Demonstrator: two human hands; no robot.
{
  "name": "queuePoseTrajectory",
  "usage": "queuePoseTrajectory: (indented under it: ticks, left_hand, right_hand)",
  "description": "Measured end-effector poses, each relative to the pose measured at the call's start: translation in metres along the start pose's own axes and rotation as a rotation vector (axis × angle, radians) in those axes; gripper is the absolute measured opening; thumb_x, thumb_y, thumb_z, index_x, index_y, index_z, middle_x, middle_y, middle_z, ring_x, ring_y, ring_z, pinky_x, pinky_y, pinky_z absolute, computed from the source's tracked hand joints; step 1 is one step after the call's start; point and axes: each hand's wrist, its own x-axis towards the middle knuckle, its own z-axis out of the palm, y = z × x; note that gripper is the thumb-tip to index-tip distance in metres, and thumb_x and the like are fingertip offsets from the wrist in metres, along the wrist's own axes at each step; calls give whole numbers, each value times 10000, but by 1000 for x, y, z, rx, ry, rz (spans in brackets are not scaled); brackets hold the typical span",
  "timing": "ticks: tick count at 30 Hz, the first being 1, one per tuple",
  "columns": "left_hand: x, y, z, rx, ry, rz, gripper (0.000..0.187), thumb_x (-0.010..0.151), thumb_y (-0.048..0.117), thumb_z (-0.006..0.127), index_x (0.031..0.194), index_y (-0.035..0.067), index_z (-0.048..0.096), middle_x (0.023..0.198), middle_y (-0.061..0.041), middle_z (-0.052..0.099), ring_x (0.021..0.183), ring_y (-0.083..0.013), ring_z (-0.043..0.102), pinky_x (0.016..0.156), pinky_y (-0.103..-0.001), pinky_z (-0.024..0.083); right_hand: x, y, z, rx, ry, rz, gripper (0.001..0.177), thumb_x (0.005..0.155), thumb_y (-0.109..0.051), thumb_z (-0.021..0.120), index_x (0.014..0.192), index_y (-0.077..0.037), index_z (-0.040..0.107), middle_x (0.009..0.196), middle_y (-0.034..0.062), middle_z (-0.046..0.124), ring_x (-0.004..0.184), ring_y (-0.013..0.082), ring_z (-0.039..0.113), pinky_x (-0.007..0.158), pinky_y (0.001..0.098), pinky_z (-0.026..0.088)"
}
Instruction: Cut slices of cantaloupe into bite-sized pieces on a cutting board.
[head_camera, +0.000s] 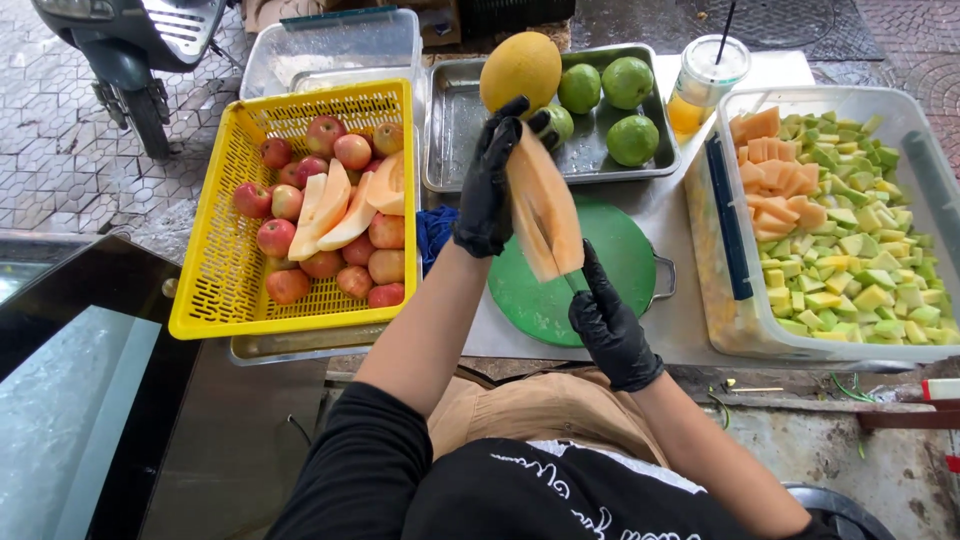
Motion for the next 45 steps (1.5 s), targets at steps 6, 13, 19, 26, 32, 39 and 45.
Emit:
queuePoseTrajectory:
  ticks: [6,13,19,26,32,39,45]
  left_hand:
    - [7,-36,-35,-105,-10,-167,349,1040,297,643,1333,110,615,1151,-106,691,1053,-283,679,920,-449,584]
    - [-29,-111,-21,-48,-201,-356,390,982,252,711,1311,64,618,1137,-118,698,1038,-269,679,907,-439,583]
    - [-49,-111,-38,282,-238,-265,487,909,196,790,1323,17,605,1165,-129,698,1058,-245,674,916,-417,579]
    - [-22,-137,-116,508,-320,-347,595,836,140,868,1334,-30,593,1192,-140,698,1079,-221,668,924,-396,574]
    - [-34,-108,-119,348,-353,-759,576,808,139,891,1298,9,617,1105,-129,717,972,-205,700,829,-364,582]
    - [-22,-111,-89,381,-342,-791,579,777,208,876,1266,56,605,1033,-78,724,895,-192,716,739,-391,628]
    - [-6,-152,-108,594,-334,-518,468,774,132,856,1157,-29,641,955,-138,738,813,-201,729,702,-346,622]
  right_hand:
    - [13,9,-1,-218,115,103,737,1037,-121,562,1674,-140,193,816,-111,424,696,23,380,648,172,391]
    - [32,97,-93,-451,137,-65,641,937,-23,695,1530,-36,452,1447,52,584,1326,195,542,1129,335,432]
    - [40,23,-64,-665,183,-207,569,1001,-99,683,1530,-31,484,1478,116,582,1359,211,560,1177,356,428]
    - [40,31,-66,-1138,63,-187,782,1010,-31,561,1752,-47,315,1306,189,658,1101,256,652,967,349,505]
    - [45,2,-60,-1627,79,25,771,988,-228,681,1707,-298,408,988,168,719,814,348,705,747,452,562]
    - [54,-8,-47,-1484,165,-14,691,1010,-263,660,1665,-316,448,1117,201,714,913,422,691,775,519,556]
    - [54,-1,-63,-1469,226,51,753,976,-237,638,1688,-276,400,1152,211,706,933,424,696,794,522,557]
